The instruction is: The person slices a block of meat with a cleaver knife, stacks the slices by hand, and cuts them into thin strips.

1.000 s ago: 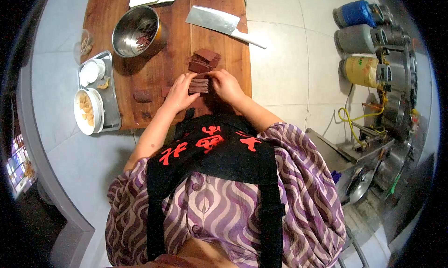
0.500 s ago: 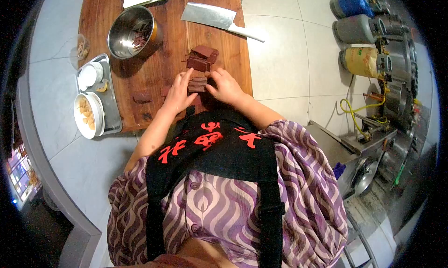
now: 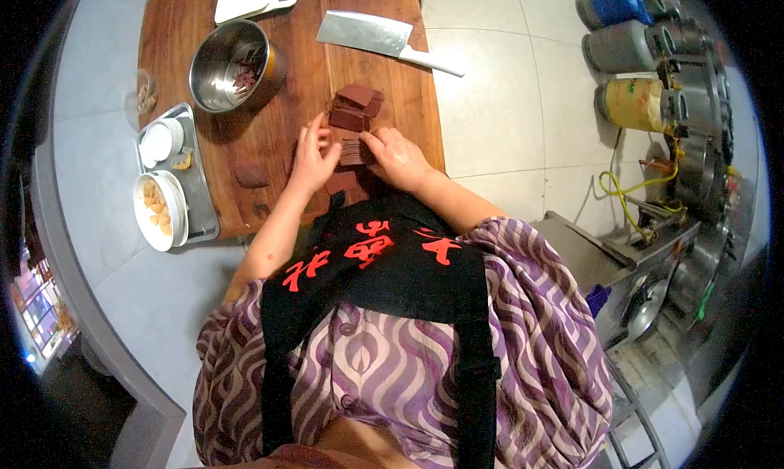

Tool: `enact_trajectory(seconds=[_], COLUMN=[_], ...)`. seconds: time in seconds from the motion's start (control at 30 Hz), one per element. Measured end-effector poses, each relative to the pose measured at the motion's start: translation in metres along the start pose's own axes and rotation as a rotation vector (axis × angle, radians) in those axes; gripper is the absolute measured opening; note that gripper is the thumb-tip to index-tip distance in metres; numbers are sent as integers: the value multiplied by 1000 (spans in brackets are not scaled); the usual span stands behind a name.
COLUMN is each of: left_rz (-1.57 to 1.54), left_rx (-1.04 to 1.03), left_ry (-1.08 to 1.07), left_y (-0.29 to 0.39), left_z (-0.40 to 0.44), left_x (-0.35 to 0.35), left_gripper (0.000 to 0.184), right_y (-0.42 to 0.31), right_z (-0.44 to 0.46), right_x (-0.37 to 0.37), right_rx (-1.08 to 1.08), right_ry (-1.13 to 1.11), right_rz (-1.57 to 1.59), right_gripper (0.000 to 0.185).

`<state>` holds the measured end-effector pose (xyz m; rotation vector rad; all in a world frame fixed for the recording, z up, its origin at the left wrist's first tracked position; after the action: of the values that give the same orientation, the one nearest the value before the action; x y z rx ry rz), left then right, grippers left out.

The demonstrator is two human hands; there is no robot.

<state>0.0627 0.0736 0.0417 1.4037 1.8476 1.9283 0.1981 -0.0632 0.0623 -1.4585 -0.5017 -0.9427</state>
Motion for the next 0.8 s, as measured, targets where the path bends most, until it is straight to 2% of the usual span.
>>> enact_trajectory(seconds=[0.03,0.17,0.27,0.3,0.4,0.67,0.73,0.8], left_rz=[2,22,147,80,23,-35,-26,-14], left_rx=[-57,-85,-152,-95,18,63,136,191], left_ry=[81,135,131,96,184,201,207,199], left_y=[0,-4,-12,-5,8,-4,-9,-13], left_z=[9,28,22,15,6,26,31,36], left_x=[0,-11,-22,-22,-23,-26,-28,-29], left_gripper=[60,50,49,49,51,48,47,46], right_y=[-1,0,2,1,4,7,9,8], right_z=[-1,-2,-3,-7,-9,-8,-7,-6], right_x=[0,0,0,0,-2,-1,-3,-8], right_rx=[0,-15,-41,-59,-116,-232,-304,-264], right_ry=[2,-3,33,49,82,168,165,178], right_rz=[9,21,65,91,143,119,113,147], right_gripper=[64,63,62,63,68,86,92,94])
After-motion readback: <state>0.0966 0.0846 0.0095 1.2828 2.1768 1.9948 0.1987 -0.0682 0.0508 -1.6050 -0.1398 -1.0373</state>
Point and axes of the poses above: each hand's wrist, its own z-axis towards the middle knuckle, its own x-axis out of the back of the hand, y = z × x, the point moved 4 cm from there along z, towards the middle knuckle, and after that the axes turned 9 degrees about y, right-handed, at the moved point
